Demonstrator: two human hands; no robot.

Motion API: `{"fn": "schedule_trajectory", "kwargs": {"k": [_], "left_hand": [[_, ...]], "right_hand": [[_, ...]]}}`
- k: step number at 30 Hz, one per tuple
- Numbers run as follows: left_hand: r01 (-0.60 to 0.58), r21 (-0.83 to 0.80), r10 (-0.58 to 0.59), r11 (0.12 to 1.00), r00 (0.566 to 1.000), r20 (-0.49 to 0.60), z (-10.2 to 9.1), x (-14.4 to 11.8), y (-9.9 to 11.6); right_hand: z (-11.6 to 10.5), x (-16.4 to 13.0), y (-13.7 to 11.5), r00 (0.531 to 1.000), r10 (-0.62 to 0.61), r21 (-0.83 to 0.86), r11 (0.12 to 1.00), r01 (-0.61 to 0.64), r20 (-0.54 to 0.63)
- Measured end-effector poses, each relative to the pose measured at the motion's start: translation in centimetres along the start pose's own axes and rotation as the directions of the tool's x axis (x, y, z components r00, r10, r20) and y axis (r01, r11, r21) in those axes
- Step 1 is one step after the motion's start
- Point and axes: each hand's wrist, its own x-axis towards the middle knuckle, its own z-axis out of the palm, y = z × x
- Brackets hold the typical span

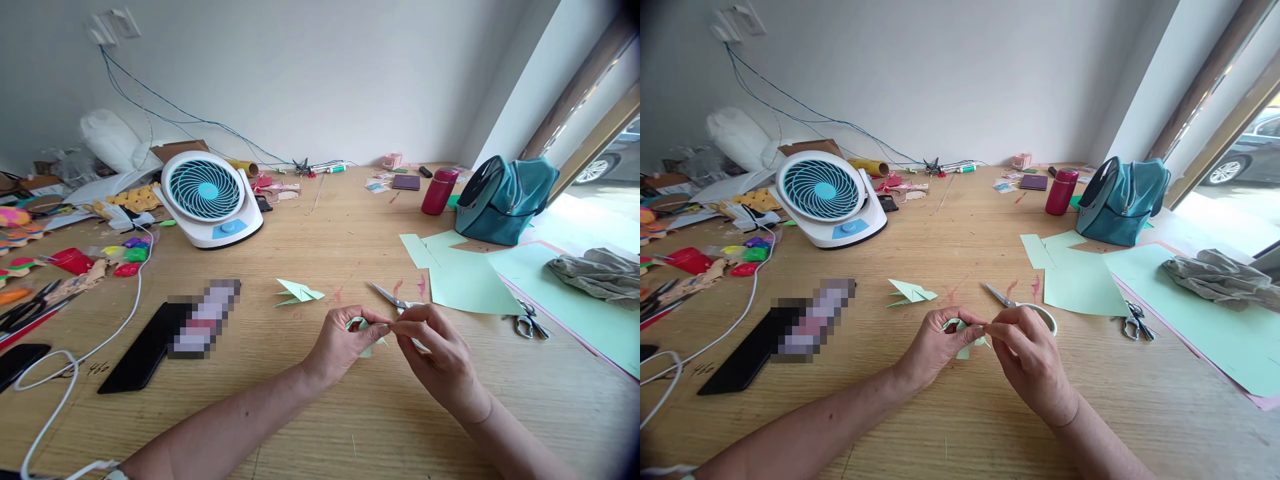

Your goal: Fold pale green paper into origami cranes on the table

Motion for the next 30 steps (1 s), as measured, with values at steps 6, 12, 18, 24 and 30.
{"fn": "schedule_trajectory", "kwargs": {"k": [6,12,18,24,30], "left_hand": [[-0.120,0.151,0.125,0.981,0.992,-0.023,-0.6,0.4,-0.1],[-0.272,0.303,0.269,0.913,0.962,0.052,-1.3,0.8,-0.2],[-0.347,0.395,0.310,0.851,0.938,0.158,-1.6,0.9,0.1],[-0.423,0.395,0.358,0.815,0.905,0.231,-1.8,1.1,0.0],[-0.387,0.417,0.318,0.822,0.920,0.227,-1.7,0.9,0.0]], "right_hand": [[-0.2,0.7,-0.2,0.965,0.232,0.219,0.942,-0.255,0.124],[-0.3,1.2,0.5,0.785,0.508,0.525,0.587,-0.617,0.354],[-0.2,1.7,0.5,0.743,0.519,0.595,0.459,-0.660,0.424],[-0.5,1.5,1.0,0.674,0.502,0.568,0.373,-0.734,0.541],[-0.8,1.3,1.1,0.693,0.475,0.434,0.548,-0.715,0.543]]}}
